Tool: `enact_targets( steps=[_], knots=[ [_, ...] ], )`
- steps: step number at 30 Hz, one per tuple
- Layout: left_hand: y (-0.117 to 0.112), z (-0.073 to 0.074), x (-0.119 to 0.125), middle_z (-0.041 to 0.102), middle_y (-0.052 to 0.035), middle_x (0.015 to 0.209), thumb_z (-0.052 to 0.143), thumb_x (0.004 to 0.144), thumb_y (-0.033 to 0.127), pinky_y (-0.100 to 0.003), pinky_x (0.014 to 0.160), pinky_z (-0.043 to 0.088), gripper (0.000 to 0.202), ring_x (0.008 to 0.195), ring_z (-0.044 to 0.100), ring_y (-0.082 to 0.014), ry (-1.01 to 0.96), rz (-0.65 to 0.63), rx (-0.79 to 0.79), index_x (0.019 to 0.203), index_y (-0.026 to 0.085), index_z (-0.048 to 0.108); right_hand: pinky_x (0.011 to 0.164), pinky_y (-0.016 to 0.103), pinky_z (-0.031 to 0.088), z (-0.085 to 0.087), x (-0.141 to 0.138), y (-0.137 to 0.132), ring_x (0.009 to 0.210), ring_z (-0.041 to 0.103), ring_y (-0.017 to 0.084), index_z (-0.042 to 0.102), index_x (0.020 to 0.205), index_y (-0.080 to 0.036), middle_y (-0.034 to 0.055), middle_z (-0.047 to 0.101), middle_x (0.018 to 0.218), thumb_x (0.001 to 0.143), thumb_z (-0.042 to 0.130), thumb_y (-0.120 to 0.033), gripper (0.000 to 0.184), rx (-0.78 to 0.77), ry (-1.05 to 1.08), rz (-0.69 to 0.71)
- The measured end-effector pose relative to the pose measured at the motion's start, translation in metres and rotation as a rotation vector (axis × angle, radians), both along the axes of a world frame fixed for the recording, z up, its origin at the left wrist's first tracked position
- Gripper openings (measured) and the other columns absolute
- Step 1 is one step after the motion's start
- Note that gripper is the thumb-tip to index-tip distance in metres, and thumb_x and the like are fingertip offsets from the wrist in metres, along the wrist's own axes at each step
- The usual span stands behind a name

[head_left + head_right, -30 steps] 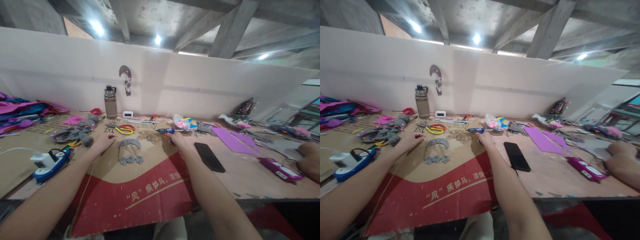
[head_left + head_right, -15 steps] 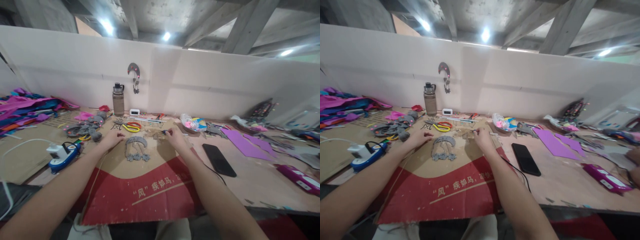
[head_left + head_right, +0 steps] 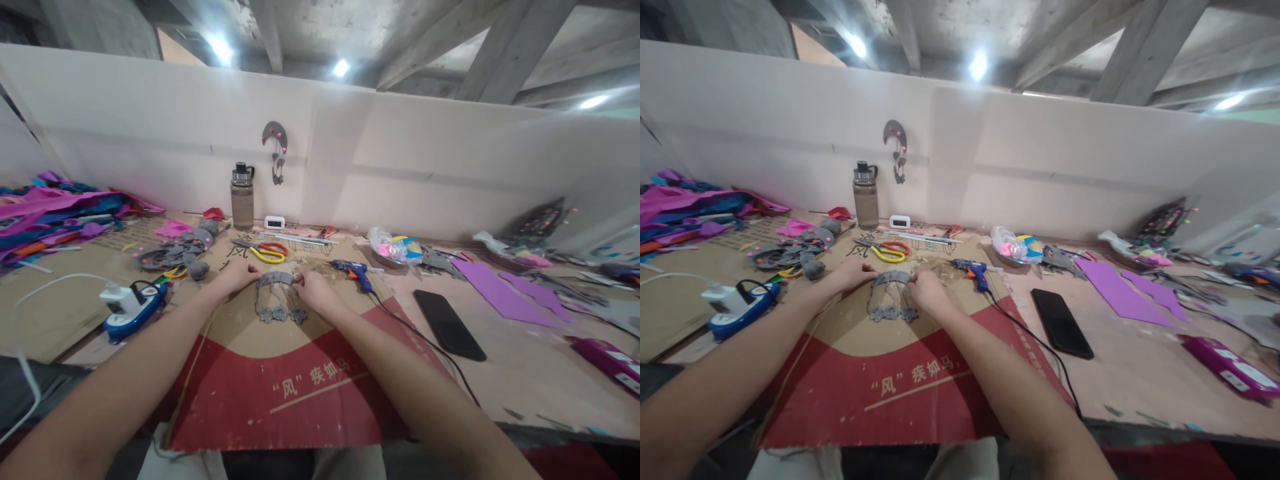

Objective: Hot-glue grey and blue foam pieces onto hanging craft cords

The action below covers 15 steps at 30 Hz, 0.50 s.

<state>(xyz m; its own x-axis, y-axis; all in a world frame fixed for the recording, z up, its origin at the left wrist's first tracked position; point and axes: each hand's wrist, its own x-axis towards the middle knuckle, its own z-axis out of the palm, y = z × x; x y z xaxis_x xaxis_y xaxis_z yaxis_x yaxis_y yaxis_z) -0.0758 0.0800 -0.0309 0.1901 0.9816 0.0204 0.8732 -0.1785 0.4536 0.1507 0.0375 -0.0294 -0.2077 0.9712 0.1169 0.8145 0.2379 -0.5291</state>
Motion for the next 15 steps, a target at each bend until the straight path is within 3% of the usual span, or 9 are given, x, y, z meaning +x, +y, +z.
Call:
enact_targets(
  steps=[8, 15],
  knots=[
    [0.004, -0.002, 0.002, 0.070, -0.0017, 0.069, 0.061, 0.067, 0.032, -0.024, 0.060, 0.038, 0.018, 0.068, 0.059, -0.0166, -0.076, 0.013, -0.035, 0.071, 0.019, 0.073, 0.070, 0.024, 0.041, -0.009, 0.000, 0.004, 0.079, 0.061, 0.017, 0.063, 0.095, -0.015, 0.0074, 0.067, 0.085, 0.075, 0.057, -0.016, 0.021, -0.026, 0.052, -0.033],
    [0.001, -0.003, -0.001, 0.067, -0.0001, 0.065, 0.061, 0.065, 0.037, -0.023, 0.057, 0.039, 0.024, 0.063, 0.056, -0.0148, -0.216, 0.031, -0.083, 0.072, 0.017, 0.070, 0.060, 0.021, 0.041, -0.015, 0.001, 0.007, 0.073, 0.061, 0.014, 0.055, 0.109, -0.015, 0.0042, 0.067, 0.085, 0.072, 0.063, -0.018, 0.038, -0.076, 0.153, -0.099]
  ],
)
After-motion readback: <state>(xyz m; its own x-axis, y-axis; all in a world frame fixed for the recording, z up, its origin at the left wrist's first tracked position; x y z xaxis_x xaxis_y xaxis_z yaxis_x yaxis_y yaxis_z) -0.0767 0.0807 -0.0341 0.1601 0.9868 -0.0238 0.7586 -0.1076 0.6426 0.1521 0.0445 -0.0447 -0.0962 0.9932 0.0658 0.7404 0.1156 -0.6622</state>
